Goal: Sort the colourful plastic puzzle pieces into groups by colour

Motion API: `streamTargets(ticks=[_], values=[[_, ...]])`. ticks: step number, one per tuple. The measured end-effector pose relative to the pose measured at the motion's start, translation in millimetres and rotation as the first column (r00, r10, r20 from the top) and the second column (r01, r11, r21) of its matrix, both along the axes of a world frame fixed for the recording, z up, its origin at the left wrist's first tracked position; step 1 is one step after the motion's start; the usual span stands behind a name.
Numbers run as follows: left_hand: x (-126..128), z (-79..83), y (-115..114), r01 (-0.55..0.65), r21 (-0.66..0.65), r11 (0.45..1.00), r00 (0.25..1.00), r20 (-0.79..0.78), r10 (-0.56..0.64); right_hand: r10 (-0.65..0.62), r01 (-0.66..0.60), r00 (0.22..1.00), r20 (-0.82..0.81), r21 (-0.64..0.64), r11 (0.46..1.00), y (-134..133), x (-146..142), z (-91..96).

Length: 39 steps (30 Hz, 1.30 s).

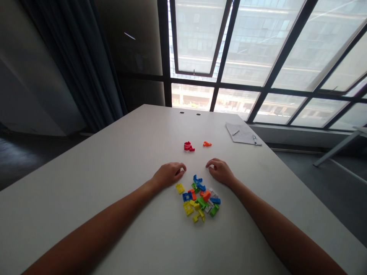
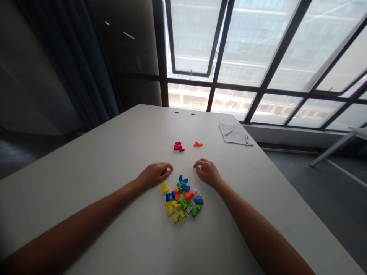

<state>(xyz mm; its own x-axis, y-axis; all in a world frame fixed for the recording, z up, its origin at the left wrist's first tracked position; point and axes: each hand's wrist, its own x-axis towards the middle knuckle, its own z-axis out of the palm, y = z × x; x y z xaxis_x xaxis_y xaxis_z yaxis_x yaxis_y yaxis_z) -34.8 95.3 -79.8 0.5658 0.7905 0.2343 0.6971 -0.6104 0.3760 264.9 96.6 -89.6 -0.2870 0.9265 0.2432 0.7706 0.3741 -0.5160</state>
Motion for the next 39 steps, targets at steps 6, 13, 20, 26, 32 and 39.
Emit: streamTargets(ticks=[6,13,20,26,32,39], values=[[0,0.2,1,0.005,0.011,1.000,1.000,0.004,-0.005,0.363,-0.421,0.905,-0.220,-0.362,0.832,-10,2,40.7],[0,-0.8,1,0.006,0.003,1.000,1.000,0.005,-0.006,0.599,-0.550,0.788,-0.140,-0.595,0.585,-29,-7,69.4],[-1,-1.4,1,0.005,0.009,1.000,1.000,0.003,-0.005,0.582,-0.525,0.803,-0.131,-0.617,0.587,-29,-12,61.9],[-1,-3.5,3,0.011,0.007,1.000,1.000,0.012,-0.011,0.515,-0.605,0.788,-0.338,-0.585,0.540,-27,-4,68.4],[-1,-2.6,2,0.014,0.003,1.000,1.000,0.004,-0.014,0.179,-0.237,0.949,-0.260,-0.212,0.948,-9,6,46.6],[-1,-2.6,2,0.015,0.006,1.000,1.000,-0.006,-0.015,-0.074,0.079,0.996,-0.041,0.139,0.987,6,21,7.7]])
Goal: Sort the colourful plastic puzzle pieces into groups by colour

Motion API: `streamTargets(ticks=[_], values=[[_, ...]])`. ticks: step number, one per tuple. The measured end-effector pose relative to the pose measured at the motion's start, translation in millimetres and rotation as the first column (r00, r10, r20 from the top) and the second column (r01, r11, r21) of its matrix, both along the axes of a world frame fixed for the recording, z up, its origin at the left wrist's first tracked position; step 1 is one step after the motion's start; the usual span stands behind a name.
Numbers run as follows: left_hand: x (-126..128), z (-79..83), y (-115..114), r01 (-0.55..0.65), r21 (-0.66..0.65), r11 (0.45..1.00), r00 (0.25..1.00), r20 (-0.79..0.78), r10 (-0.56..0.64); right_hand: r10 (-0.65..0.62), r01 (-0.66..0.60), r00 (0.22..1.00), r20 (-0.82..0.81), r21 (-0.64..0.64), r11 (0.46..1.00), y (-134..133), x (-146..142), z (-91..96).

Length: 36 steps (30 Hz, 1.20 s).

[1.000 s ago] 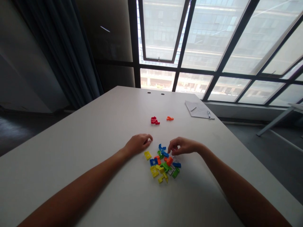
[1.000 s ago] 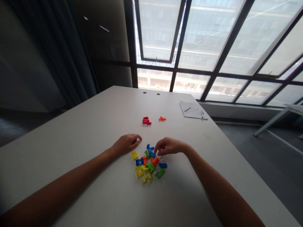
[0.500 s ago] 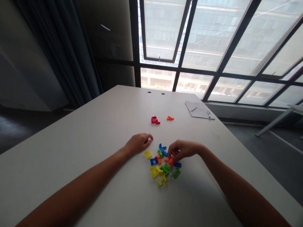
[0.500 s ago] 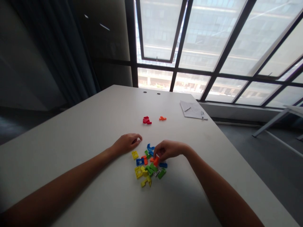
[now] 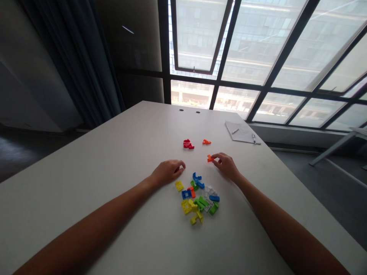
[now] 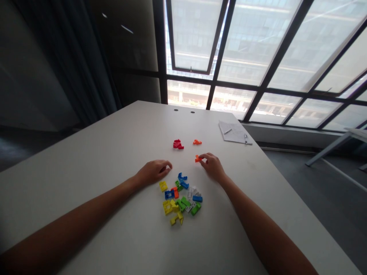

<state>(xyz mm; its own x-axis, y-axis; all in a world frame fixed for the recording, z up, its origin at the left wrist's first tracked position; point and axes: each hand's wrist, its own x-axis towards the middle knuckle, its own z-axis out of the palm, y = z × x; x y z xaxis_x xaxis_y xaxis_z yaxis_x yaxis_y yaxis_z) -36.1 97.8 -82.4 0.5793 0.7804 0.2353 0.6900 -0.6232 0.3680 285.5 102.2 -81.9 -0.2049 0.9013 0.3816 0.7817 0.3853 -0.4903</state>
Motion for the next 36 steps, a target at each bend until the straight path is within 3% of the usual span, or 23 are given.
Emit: streamTargets(ticks=[7,23,30,36], values=[[1,-1.3,0,-0.018,0.008,1.000,1.000,0.003,0.018,-0.086,0.087,0.986,0.139,0.004,0.996,8,-4,-13.1],[1,0.7,-1,-0.021,0.006,1.000,1.000,-0.013,0.021,-0.305,0.307,0.940,0.156,0.014,0.952,93,-18,-18.8],[1,-0.7,0,-0.015,0.002,1.000,1.000,-0.013,0.015,-0.368,0.368,0.930,0.016,0.002,0.930,93,-14,-22.9],[1,1.5,-1,-0.005,-0.001,1.000,1.000,-0.007,0.005,-0.294,0.293,0.951,-0.091,-0.030,0.956,73,-13,-17.2]])
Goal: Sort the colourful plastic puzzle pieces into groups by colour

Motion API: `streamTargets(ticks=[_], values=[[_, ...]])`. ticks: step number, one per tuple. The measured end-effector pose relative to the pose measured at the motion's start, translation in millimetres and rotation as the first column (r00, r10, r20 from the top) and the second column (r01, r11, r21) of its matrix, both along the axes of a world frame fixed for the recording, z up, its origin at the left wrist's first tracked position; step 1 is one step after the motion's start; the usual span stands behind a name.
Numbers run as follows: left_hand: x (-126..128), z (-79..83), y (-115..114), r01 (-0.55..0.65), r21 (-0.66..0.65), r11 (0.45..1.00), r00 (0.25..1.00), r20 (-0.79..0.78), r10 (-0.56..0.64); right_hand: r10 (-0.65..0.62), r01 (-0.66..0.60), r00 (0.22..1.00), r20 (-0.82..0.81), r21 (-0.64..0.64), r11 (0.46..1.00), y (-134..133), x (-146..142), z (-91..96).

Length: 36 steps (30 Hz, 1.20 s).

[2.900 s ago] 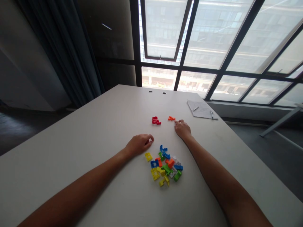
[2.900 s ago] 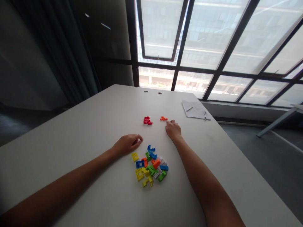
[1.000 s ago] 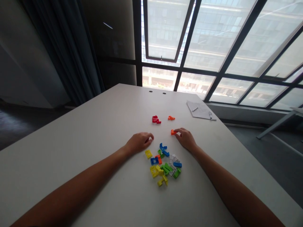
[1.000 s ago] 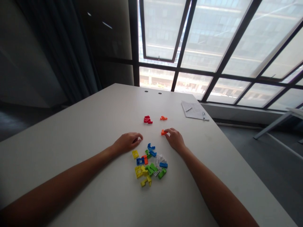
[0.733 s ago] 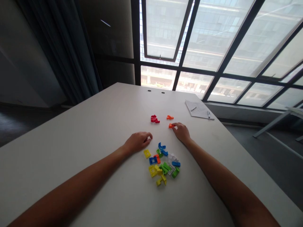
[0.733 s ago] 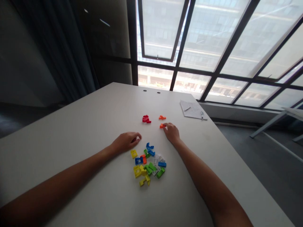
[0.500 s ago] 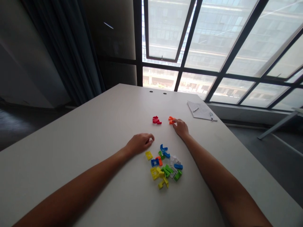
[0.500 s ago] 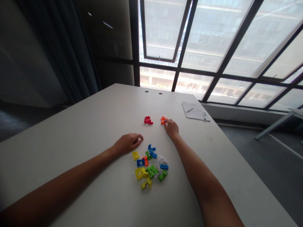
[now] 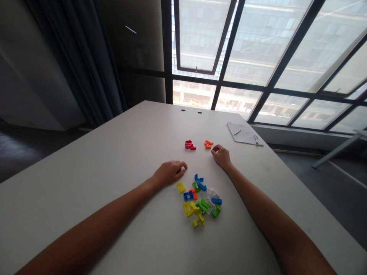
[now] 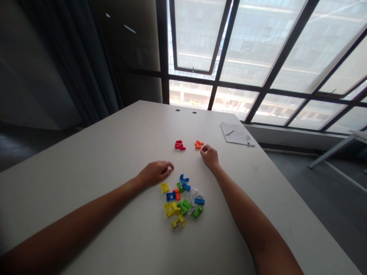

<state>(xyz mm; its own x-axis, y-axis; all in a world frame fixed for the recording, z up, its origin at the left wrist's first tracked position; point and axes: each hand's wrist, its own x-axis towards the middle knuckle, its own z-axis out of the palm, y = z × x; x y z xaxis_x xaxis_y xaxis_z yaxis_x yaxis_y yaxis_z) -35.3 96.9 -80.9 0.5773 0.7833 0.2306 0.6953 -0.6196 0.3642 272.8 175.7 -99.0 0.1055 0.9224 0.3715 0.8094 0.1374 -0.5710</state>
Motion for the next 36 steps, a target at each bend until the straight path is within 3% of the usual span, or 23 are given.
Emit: streamTargets(ticks=[8,10,12,13,16,18,20,25,30,36], values=[[0,-1.3,1,-0.003,-0.002,1.000,1.000,0.002,0.003,0.163,-0.172,0.979,-0.125,-0.067,0.983,-35,-5,5.7],[0,-1.2,2,-0.003,-0.002,1.000,1.000,0.003,0.003,0.178,-0.192,0.973,-0.146,-0.084,0.978,-40,-9,11.8],[-1,-1.0,1,-0.001,-0.003,1.000,1.000,0.008,0.001,0.266,-0.289,0.950,-0.163,-0.134,0.948,-47,-15,24.1],[-1,-0.8,1,0.002,-0.003,1.000,1.000,0.011,-0.002,0.343,-0.368,0.926,-0.159,-0.174,0.913,-52,-19,32.9],[-1,-0.9,1,0.012,-0.002,1.000,1.000,0.017,-0.011,0.631,-0.605,0.774,-0.049,-0.349,0.715,-75,-34,64.7],[-1,-1.2,1,0.016,0.002,1.000,1.000,0.020,-0.017,0.761,-0.659,0.645,0.075,-0.449,0.603,-94,-47,83.8],[-1,-1.6,1,0.016,0.006,1.000,1.000,0.024,-0.016,0.813,-0.666,0.556,0.171,-0.493,0.560,-110,-60,95.4],[-1,-2.1,1,0.010,0.008,1.000,1.000,0.026,-0.010,0.813,-0.607,0.470,0.344,-0.542,0.581,-130,-82,91.4],[-1,-2.1,1,0.014,0.012,1.000,1.000,0.026,-0.015,0.815,-0.603,0.439,0.379,-0.548,0.580,-129,-84,84.5],[0,-1.6,1,0.017,0.011,1.000,1.000,0.022,-0.017,0.821,-0.664,0.485,0.300,-0.485,0.569,-125,-75,103.9]])
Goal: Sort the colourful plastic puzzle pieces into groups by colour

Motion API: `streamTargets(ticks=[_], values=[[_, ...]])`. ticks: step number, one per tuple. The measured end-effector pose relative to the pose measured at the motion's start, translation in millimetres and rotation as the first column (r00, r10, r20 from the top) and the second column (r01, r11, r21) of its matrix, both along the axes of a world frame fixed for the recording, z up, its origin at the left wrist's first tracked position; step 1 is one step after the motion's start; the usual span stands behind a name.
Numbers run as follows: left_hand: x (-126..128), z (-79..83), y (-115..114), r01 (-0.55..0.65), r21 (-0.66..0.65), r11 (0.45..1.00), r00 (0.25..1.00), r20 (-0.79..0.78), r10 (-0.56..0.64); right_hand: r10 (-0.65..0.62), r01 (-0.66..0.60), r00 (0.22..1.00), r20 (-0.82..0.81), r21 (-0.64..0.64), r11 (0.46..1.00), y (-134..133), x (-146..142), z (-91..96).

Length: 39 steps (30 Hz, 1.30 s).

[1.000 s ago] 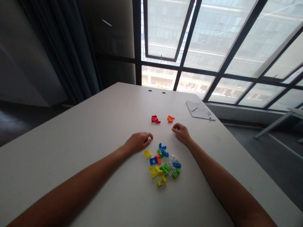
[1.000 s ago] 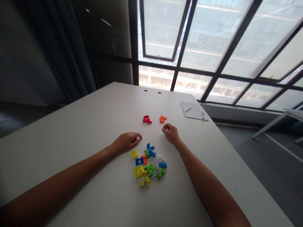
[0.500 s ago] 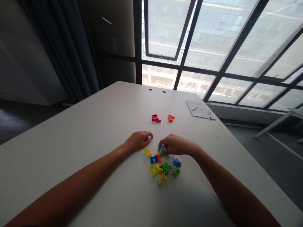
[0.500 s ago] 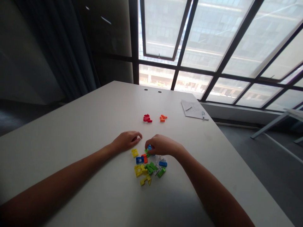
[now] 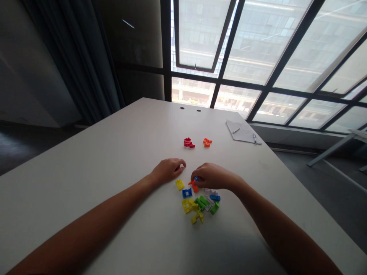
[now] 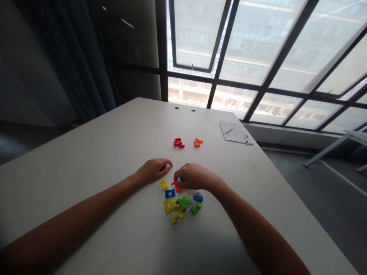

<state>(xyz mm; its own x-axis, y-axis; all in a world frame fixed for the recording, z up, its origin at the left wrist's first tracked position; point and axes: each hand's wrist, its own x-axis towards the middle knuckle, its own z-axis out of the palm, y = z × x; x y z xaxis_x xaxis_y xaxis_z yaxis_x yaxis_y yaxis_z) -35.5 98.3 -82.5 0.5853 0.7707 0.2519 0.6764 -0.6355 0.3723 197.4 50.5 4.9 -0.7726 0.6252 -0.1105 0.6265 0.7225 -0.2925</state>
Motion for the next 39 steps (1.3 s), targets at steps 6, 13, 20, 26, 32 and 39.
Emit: streamTargets(ticks=[6,13,20,26,32,39], values=[[0,0.8,0,-0.011,-0.020,1.000,1.000,-0.017,0.011,-0.223,0.239,0.966,-0.132,0.116,0.964,25,38,7.9],[-1,-1.3,2,-0.014,-0.007,1.000,1.000,-0.016,0.014,-0.644,0.641,0.760,-0.090,0.273,0.718,71,102,-39.6],[-1,-0.9,1,-0.012,-0.015,1.000,1.000,-0.018,0.012,-0.725,0.745,0.657,-0.206,0.324,0.583,80,104,-66.6],[0,-1.5,2,-0.007,-0.019,1.000,1.000,-0.015,0.007,-0.653,0.641,0.752,-0.094,0.334,0.690,75,96,-56.4],[-1,-1.3,2,-0.006,-0.013,1.000,1.000,-0.021,0.006,-0.586,0.556,0.810,0.014,0.296,0.777,75,90,-66.7],[-1,0.3,1,-0.014,-0.019,1.000,1.000,-0.026,0.014,-0.635,0.600,0.772,-0.015,0.347,0.721,76,87,-82.4]])
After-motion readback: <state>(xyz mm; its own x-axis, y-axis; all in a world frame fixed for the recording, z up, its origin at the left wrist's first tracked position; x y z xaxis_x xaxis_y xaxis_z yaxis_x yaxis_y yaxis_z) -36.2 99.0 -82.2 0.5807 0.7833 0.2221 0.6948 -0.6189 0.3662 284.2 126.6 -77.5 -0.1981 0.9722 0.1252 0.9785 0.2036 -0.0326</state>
